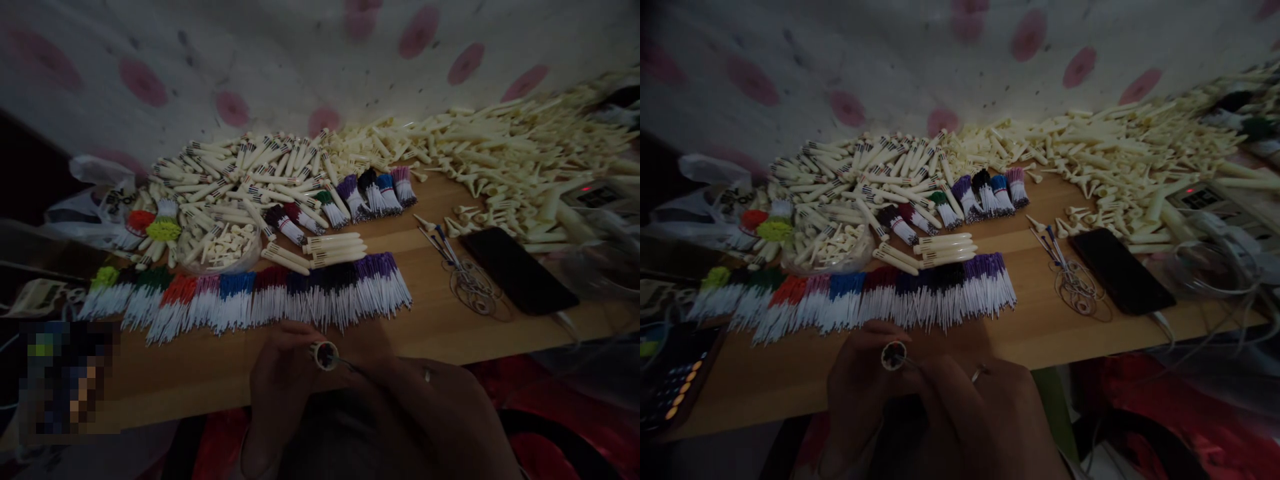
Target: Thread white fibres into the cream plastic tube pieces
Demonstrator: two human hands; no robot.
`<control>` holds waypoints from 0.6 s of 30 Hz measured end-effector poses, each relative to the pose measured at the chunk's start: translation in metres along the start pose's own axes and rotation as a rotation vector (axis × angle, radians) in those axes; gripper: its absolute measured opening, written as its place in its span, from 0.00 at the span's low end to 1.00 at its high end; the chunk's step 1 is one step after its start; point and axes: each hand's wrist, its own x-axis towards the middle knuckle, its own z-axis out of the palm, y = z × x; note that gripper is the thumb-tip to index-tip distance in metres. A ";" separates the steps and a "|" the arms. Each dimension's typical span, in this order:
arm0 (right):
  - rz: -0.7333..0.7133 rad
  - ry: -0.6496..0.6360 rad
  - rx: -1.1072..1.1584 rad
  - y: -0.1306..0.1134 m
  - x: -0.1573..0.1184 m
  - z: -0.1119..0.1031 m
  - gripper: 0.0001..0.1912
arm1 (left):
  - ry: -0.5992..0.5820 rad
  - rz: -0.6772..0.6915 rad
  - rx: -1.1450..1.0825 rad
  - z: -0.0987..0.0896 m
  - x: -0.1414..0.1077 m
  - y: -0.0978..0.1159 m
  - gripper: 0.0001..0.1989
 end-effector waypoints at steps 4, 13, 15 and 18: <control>0.009 -0.029 0.025 0.002 -0.002 0.005 0.18 | -0.023 -0.037 -0.003 -0.001 -0.003 -0.001 0.07; -0.024 0.027 0.039 0.004 0.006 0.004 0.22 | -0.044 0.026 0.026 -0.001 0.002 0.000 0.06; -0.044 0.045 0.035 0.004 0.009 0.004 0.22 | -0.033 0.011 0.010 -0.001 0.003 0.000 0.06; -0.049 0.062 0.016 0.003 0.012 0.004 0.24 | -0.037 -0.002 -0.004 -0.002 0.002 0.000 0.06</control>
